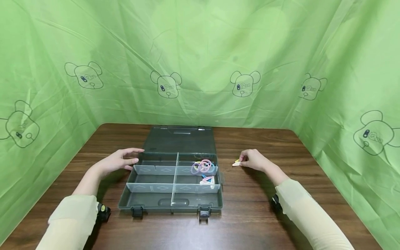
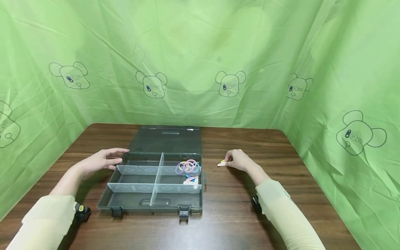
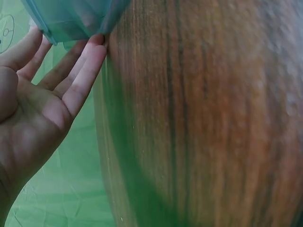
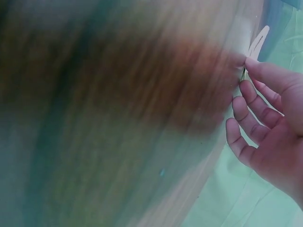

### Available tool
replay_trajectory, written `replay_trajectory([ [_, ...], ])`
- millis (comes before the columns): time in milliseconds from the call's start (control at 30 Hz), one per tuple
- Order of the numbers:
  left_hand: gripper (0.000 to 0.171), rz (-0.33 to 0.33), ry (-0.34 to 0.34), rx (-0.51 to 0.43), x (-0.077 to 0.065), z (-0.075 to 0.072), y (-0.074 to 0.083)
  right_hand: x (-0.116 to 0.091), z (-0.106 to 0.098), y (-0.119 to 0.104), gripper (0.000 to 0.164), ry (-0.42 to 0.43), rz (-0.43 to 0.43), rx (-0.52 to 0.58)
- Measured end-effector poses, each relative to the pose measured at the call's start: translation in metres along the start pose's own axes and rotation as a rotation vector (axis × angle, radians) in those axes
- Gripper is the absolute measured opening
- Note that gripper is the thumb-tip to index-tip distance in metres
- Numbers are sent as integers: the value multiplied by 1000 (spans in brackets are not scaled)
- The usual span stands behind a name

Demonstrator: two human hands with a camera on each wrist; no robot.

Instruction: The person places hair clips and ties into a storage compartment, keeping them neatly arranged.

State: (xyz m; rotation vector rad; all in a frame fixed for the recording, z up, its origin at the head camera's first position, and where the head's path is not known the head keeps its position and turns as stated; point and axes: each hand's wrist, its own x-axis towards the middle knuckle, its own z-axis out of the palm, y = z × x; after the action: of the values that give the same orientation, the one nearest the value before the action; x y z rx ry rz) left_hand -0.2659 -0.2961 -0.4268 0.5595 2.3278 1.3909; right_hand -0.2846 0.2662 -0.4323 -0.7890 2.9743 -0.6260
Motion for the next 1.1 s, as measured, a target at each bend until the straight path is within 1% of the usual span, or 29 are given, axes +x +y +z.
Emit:
replay_trajectory([
  [167,52,19,10,53,2,0,4,-1,-1,2,12,1,4,16],
  [400,51,9,4,20,4,-1,5,-6,-5,0,9,6,38,65],
  [500,51,9,-8,14,5,-2,3,-10,-8,-4,9,29,34,86],
  [700,50,-13,-14,10,7,-4,0,-15,-15,-12,9,87,9,104],
  [933,50,-42,-24,19,8,-6,-3,-21,-22,-21,7,132,23,162],
  [1100,50,-62,-27,24,9,-5,0,-25,-25,-31,7,167,42,197],
])
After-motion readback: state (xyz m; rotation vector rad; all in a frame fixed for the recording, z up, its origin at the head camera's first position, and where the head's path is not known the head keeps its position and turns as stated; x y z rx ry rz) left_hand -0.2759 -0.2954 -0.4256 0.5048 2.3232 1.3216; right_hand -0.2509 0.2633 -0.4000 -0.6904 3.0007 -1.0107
